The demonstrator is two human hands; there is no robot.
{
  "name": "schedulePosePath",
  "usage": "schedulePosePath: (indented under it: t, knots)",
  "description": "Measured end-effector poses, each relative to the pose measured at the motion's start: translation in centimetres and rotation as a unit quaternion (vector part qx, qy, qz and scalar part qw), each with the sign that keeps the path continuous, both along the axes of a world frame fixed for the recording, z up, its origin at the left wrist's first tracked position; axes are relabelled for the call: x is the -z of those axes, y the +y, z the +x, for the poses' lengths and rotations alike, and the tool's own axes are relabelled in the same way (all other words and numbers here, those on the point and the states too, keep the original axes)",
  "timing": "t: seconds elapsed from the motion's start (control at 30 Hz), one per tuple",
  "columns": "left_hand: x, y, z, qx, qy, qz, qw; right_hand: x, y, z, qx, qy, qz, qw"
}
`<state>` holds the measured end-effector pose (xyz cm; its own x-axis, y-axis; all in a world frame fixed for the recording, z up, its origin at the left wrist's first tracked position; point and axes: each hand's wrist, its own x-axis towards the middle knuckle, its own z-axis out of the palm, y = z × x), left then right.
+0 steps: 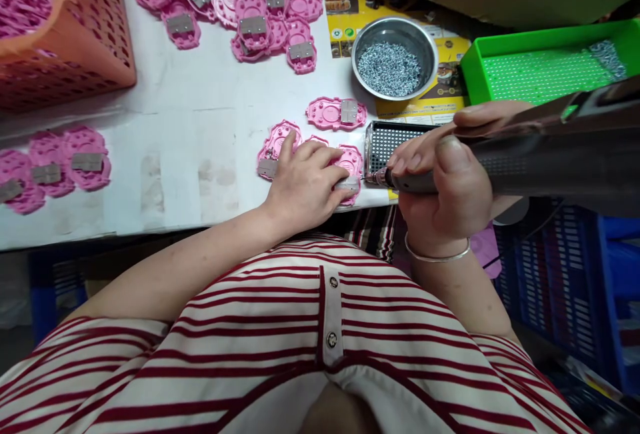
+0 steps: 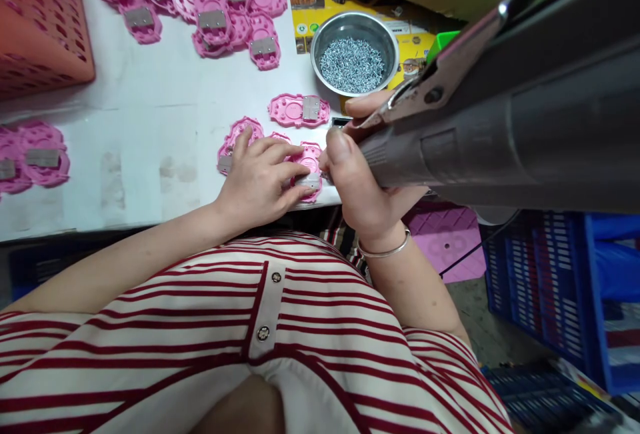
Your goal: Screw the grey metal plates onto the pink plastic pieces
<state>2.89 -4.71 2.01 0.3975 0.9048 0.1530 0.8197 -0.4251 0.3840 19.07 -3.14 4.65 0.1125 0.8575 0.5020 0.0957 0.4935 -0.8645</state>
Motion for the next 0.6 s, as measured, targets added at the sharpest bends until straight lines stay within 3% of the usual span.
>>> schedulePosePath:
  t: [0.17,0.47,0.6]
  knots:
    - [0.08,-0.31,0.56,-0.016,-0.015,-0.002,1.0,-0.13,0.15,-0.28,-0.014,0.021,0.03,0.999]
    - [0.01,-0.27,-0.1,0.001,0.006,0.003,1.0,-0.05,-0.07,-0.04,0.013,0.004,-0.015,1.0]
    - [-0.15,-0.18,-0.25,0.026,0.034,0.012,0.999,0.49,0.07,0.13,-0.006,-0.019,-0.031,0.999]
